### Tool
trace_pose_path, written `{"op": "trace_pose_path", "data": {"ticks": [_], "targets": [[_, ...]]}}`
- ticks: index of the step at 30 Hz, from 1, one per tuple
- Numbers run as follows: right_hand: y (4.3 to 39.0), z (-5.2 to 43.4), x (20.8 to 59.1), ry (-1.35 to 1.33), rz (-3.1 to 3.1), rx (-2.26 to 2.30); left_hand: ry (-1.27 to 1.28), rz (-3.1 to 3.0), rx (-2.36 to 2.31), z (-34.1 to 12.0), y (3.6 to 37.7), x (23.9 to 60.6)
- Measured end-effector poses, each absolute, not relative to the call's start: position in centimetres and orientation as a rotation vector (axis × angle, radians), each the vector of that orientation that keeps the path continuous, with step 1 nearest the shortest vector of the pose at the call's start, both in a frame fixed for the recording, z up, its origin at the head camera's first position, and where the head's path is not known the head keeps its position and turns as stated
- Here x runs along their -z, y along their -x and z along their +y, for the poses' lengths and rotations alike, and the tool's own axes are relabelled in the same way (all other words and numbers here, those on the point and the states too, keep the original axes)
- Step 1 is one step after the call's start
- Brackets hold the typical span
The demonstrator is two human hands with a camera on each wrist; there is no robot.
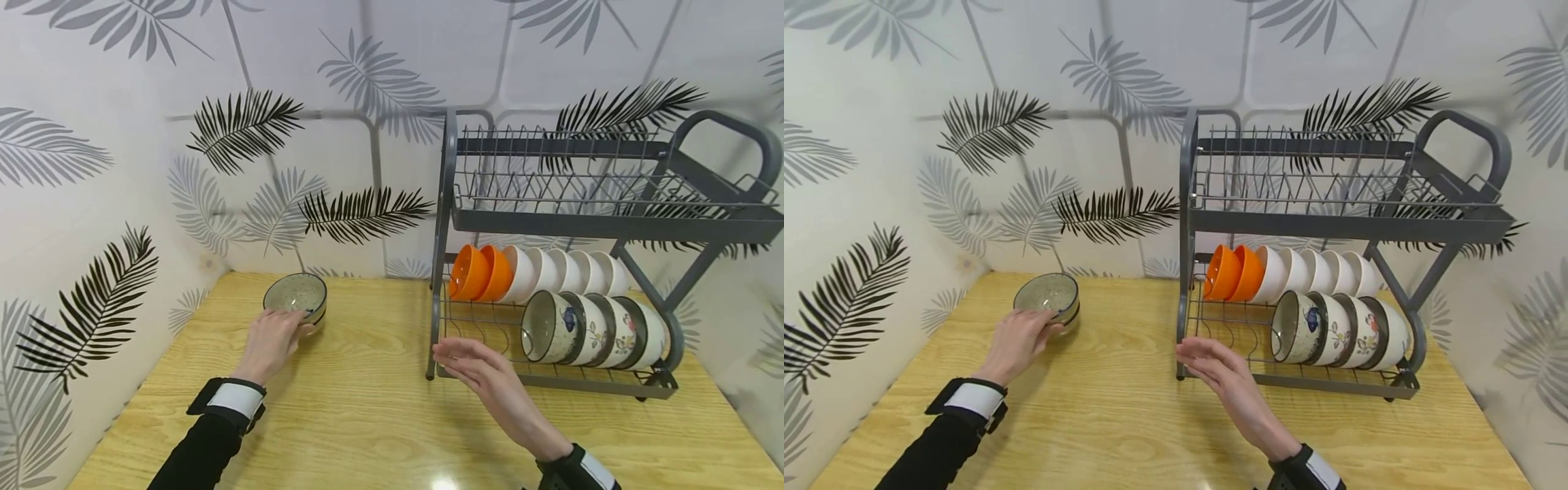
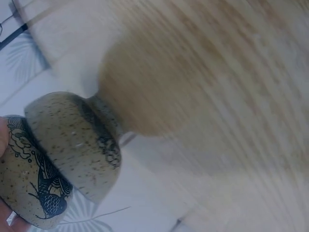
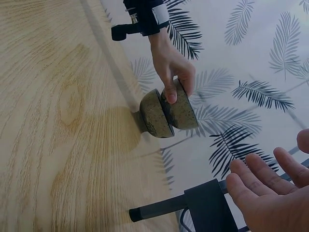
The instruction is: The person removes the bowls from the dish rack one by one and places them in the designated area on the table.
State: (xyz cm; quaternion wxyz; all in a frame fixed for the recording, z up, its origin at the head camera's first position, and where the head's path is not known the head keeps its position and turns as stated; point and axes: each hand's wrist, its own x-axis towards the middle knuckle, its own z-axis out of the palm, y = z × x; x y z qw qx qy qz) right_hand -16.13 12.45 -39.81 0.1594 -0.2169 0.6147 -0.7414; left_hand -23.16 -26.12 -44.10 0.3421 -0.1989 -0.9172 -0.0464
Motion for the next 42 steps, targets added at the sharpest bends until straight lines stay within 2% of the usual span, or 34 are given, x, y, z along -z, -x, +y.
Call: {"op": "trace_pose_path", "data": {"ticks": [14, 25, 32, 42], "targets": [[16.2, 12.7, 40.3, 0.629, 1.777, 2.098, 0.371, -2.621, 0.167, -26.4, 23.9, 45.4], [16.2, 13.1, 40.0, 0.663, 1.886, 2.089, 0.379, -2.631, 0.224, -26.1, 23.7, 45.3], [16.4, 13.2, 39.9, 0.649, 2.171, 2.007, 0.361, -2.66, 0.225, -25.9, 23.3, 45.3], [17.2, 14.2, 39.6, 0.832, 2.573, 1.935, 0.325, -2.698, 0.196, -25.5, 22.2, 45.5]]}}
